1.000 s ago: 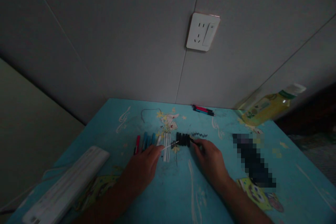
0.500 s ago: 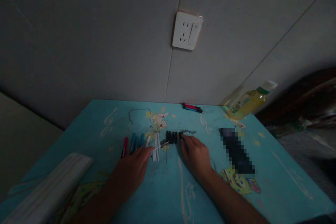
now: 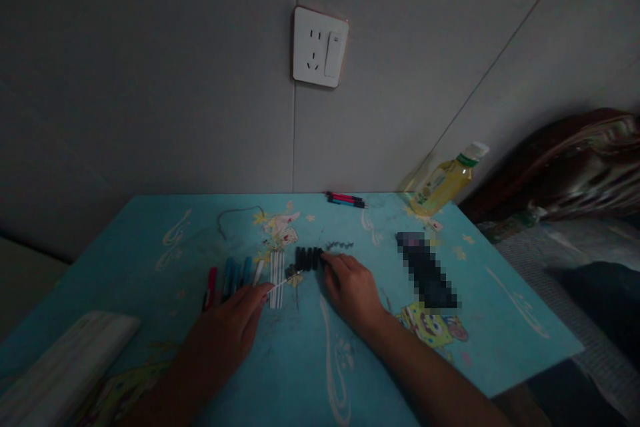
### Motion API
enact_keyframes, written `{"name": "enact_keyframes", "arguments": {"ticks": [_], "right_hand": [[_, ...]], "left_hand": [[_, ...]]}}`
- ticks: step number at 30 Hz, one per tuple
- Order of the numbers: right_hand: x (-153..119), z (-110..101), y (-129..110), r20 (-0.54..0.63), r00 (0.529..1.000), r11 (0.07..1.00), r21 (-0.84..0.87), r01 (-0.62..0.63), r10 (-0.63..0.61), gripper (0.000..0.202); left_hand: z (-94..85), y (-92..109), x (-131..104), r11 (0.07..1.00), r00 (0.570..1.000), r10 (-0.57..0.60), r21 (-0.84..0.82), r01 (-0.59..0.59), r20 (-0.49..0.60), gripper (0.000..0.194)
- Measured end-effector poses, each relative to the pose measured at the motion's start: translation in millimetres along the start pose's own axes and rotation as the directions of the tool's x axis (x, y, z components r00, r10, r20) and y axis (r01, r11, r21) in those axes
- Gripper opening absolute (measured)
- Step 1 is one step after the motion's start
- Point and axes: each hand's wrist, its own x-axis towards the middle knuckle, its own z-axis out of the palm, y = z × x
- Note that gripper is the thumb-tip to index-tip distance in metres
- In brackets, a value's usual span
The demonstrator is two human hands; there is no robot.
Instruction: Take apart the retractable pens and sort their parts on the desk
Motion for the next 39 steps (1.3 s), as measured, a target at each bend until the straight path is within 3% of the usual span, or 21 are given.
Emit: {"name": "enact_keyframes", "arguments": {"ticks": [4,16,28,31,34,39], "right_hand": [[0.4,0.8,0.4,-0.009,1.0,0.999,0.044,0.026,-0.026,0.03],[0.4,-0.8,1.4,0.008,0.998,0.998,-0.033,-0.06,0.06,0.027],[0.3,2.3,7.1,-0.005,0.999,0.997,-0.06,-0.048,0.048,0.029],[-1.3,-1.5,6.0,-0.066,0.998,0.999,0.033,0.016,-0.014,0.028],[-4.9,-4.1,-1.1,-0.122,0.98,0.976,0.137,0.172,-0.155,0.029],[-8.7,0.2,-13.6,-0.08,0.954,0.939,0.172,0.297,-0.287,0.022]], "left_hand": [[-2.0,1.5,0.1,1.0,1.0,0.002,-0.014,-0.002,0.011,0.028],[-4.0,3.0,0.7,1.0,0.999,-0.013,-0.023,0.014,0.033,0.03],[-11.0,12.5,4.4,0.998,0.989,-0.06,0.032,0.056,0.137,0.032],[-11.6,14.6,5.9,0.996,0.986,-0.065,0.068,0.055,0.155,0.033],[-13.0,18.0,6.1,0.995,0.982,-0.039,0.096,0.021,0.187,0.034],[-17.6,24.6,5.7,0.991,0.978,0.02,0.126,-0.046,0.205,0.036]]}}
